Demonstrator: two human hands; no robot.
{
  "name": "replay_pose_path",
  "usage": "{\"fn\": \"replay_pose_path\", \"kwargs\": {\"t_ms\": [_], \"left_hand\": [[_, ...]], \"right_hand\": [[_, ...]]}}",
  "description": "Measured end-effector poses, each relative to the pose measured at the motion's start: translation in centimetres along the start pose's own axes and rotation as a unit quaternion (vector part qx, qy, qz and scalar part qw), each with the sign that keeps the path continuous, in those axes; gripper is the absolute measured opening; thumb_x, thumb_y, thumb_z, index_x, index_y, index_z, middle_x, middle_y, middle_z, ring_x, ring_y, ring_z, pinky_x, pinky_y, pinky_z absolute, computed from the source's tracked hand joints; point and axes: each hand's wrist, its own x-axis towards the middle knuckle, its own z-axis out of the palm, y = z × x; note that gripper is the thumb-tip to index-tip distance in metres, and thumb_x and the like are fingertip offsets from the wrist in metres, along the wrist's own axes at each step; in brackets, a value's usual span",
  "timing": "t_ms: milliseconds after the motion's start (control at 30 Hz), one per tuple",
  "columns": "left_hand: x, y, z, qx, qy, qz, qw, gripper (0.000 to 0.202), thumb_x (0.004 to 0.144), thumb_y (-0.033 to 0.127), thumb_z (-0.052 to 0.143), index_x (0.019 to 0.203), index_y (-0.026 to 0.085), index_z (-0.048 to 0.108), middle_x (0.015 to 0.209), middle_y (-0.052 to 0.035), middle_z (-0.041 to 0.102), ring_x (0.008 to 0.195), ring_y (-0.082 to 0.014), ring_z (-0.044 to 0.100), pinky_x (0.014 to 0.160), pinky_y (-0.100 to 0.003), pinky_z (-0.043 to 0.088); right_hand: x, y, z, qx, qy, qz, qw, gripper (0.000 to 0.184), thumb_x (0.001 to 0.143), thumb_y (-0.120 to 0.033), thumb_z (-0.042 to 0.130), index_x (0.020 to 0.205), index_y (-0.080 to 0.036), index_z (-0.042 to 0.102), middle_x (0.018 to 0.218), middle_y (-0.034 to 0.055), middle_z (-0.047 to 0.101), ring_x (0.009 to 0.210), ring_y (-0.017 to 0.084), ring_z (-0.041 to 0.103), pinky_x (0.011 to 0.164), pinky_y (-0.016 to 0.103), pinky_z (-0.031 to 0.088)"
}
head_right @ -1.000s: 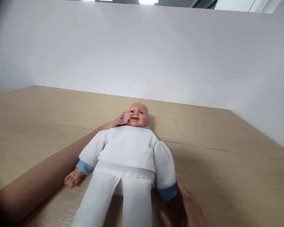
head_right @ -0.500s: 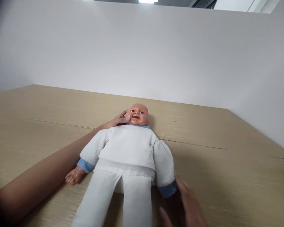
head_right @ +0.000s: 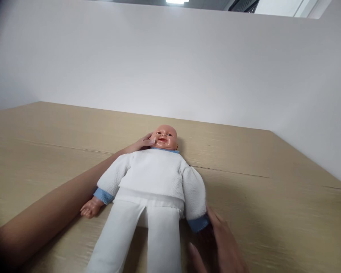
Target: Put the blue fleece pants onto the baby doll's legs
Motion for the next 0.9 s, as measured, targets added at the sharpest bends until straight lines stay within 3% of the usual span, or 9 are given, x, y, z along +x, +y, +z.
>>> {"fn": "replay_pose_path", "kwargs": {"t_ms": [100,233,333,467,600,733,833,900], "left_hand": [[0.2,-0.3,-0.5,0.006,0.012,-0.005,1.0,0.097,0.068,0.05,0.103,0.151,0.022,0.063,0.162,-0.0178,0.063,0.158,-0.0469,0.051,0.134,-0.059,0.038],[-0.1,-0.3,-0.7,0.002,-0.012,0.0,1.0,0.093,0.073,0.051,0.101,0.153,0.021,0.063,0.162,-0.0187,0.063,0.158,-0.0454,0.051,0.134,-0.057,0.039],[-0.9,-0.3,-1.0,-0.016,0.021,0.007,1.0,0.101,0.073,0.05,0.101,0.159,0.021,0.056,0.168,-0.0187,0.057,0.16,-0.0435,0.049,0.137,-0.057,0.035],[-3.0,0.1,-1.9,-0.029,0.066,0.018,0.997,0.104,0.075,0.045,0.101,0.163,0.022,0.049,0.174,-0.0187,0.049,0.164,-0.0362,0.045,0.138,-0.049,0.035],[-7.1,1.4,-1.9,-0.022,0.076,0.007,0.997,0.096,0.077,0.046,0.1,0.157,0.02,0.054,0.173,-0.0222,0.05,0.16,-0.0378,0.05,0.135,-0.053,0.04],[-12.8,2.2,-1.0,0.054,0.107,-0.011,0.993,0.085,0.081,0.048,0.097,0.154,0.03,0.059,0.169,-0.0136,0.057,0.154,-0.0373,0.057,0.13,-0.052,0.047],[-17.1,1.9,-0.4,0.128,0.171,0.013,0.977,0.084,0.08,0.055,0.095,0.151,0.026,0.06,0.162,-0.0147,0.062,0.152,-0.0358,0.059,0.128,-0.047,0.05],[-20.0,1.9,0.2,0.189,0.213,0.023,0.958,0.09,0.079,0.057,0.094,0.152,0.023,0.054,0.161,-0.0182,0.06,0.149,-0.0363,0.061,0.124,-0.05,0.053]], "right_hand": [[0.4,-0.3,-0.1,0.012,-0.002,-0.001,1.0,0.082,0.095,-0.045,0.075,0.171,-0.035,0.044,0.152,0.0147,0.072,0.12,0.041,0.08,0.086,0.048,0.074],[0.9,-1.3,-0.6,0.053,-0.023,0.031,0.998,0.076,0.098,-0.043,0.074,0.168,-0.034,0.046,0.152,0.0143,0.072,0.125,0.039,0.079,0.096,0.048,0.072],[0.9,-2.1,-0.9,0.056,-0.02,0.05,0.997,0.07,0.1,-0.044,0.073,0.165,-0.033,0.05,0.149,0.0141,0.073,0.128,0.039,0.076,0.106,0.051,0.068],[0.6,-2.8,-0.9,0.059,-0.022,0.073,0.995,0.065,0.104,-0.045,0.066,0.164,-0.029,0.047,0.152,0.0145,0.07,0.134,0.036,0.073,0.113,0.05,0.064],[0.7,-2.7,-0.5,0.066,-0.025,0.094,0.993,0.063,0.108,-0.046,0.06,0.166,-0.026,0.043,0.157,0.0158,0.064,0.143,0.032,0.067,0.121,0.051,0.058],[-0.1,-2.8,-0.3,0.114,-0.012,0.132,0.985,0.07,0.108,-0.049,0.059,0.169,-0.021,0.04,0.166,0.0195,0.054,0.156,0.032,0.056,0.131,0.053,0.047],[-2.9,-3.6,-0.9,0.163,0.004,0.17,0.972,0.073,0.107,-0.052,0.059,0.17,-0.022,0.038,0.175,0.0193,0.043,0.162,0.033,0.049,0.133,0.054,0.045],[-6.2,-4.5,-1.7,0.159,0.034,0.175,0.971,0.072,0.107,-0.051,0.061,0.171,-0.026,0.039,0.177,0.0169,0.039,0.162,0.035,0.049,0.13,0.055,0.049]]}}
